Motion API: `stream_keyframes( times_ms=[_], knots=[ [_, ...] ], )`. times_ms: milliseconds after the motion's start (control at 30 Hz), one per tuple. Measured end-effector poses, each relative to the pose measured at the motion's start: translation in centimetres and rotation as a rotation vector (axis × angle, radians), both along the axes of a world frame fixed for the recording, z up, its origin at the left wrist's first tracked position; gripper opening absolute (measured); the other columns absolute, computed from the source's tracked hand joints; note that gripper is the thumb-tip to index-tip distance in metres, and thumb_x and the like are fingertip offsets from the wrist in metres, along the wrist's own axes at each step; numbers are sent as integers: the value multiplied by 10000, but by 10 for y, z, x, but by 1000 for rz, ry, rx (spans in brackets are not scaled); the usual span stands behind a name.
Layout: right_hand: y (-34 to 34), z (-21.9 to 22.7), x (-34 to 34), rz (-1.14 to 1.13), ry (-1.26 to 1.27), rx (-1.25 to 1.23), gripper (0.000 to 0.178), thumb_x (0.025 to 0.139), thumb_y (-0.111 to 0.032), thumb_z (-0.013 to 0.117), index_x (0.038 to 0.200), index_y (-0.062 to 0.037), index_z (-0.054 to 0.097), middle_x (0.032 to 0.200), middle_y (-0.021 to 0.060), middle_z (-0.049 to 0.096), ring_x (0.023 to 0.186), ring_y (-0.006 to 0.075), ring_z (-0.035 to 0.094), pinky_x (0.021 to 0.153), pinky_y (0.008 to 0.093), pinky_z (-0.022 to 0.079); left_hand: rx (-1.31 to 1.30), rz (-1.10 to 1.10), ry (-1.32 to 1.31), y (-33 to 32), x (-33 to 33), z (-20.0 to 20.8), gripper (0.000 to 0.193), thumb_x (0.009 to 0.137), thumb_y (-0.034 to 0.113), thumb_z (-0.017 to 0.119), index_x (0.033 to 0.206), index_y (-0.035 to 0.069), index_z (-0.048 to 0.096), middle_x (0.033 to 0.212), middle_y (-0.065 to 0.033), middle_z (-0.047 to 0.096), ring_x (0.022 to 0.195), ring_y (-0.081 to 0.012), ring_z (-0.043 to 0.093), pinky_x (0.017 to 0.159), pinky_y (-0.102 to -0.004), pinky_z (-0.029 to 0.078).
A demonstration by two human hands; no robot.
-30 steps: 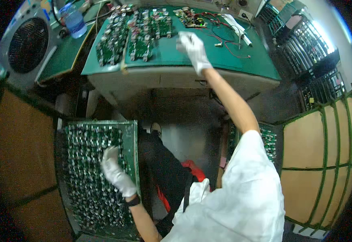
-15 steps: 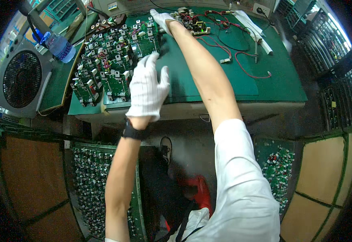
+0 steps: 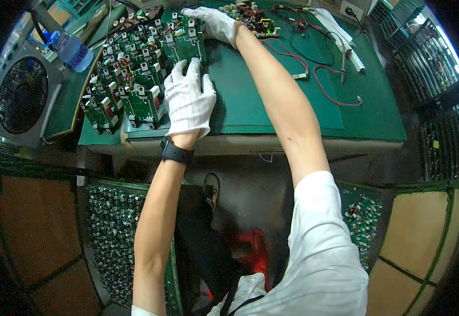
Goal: The person organizes printed circuit board assemblies from a component tray, then tests one at a diagnostic station using an oscilloscope and diagnostic probes connected by test cables.
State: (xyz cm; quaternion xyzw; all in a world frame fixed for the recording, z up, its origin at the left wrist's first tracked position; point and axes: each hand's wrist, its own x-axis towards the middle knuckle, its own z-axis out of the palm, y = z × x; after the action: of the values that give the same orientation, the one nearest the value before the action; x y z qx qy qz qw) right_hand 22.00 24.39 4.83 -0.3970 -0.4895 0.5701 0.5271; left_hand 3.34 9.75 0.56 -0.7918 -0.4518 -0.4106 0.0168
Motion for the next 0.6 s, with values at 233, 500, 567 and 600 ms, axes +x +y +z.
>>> stream_keyframes(
  times_ms=[233, 500, 567, 600],
  knots=[
    [-42, 11, -13, -9, -27, 22, 384, 1006, -298, 666, 1326, -91, 622, 1182, 50, 713, 1079, 169, 696, 937, 369, 576, 27, 26, -134, 5, 2, 2, 253, 964, 249, 665, 1107, 46, 715, 1169, -220, 632, 1046, -395, 633, 907, -471, 520],
    [-84, 30, -23, -43, -167, 95, 384, 964, -283, 706, 1293, -92, 651, 1201, 32, 693, 1053, 134, 673, 912, 341, 577, -157, 81, -335, -9, 13, 11, 292, 967, 296, 698, 1001, 11, 644, 1011, -221, 630, 903, -408, 657, 765, -476, 536],
    [-83, 29, -24, 19, -129, 76, 465, 919, -327, 773, 1296, -97, 627, 1123, 2, 676, 964, 90, 625, 822, 274, 552, -169, 59, -464, -12, 16, 9, 294, 965, 272, 709, 1024, 0, 614, 997, -219, 645, 903, -398, 663, 764, -461, 535],
    [-82, 28, -23, 23, -126, 76, 465, 919, -327, 773, 1296, -97, 627, 1123, 2, 676, 964, 90, 625, 822, 274, 552, -182, 36, -593, -14, 17, 8, 303, 963, 248, 719, 1048, -10, 585, 984, -217, 660, 902, -388, 668, 763, -447, 533]
  ],
)
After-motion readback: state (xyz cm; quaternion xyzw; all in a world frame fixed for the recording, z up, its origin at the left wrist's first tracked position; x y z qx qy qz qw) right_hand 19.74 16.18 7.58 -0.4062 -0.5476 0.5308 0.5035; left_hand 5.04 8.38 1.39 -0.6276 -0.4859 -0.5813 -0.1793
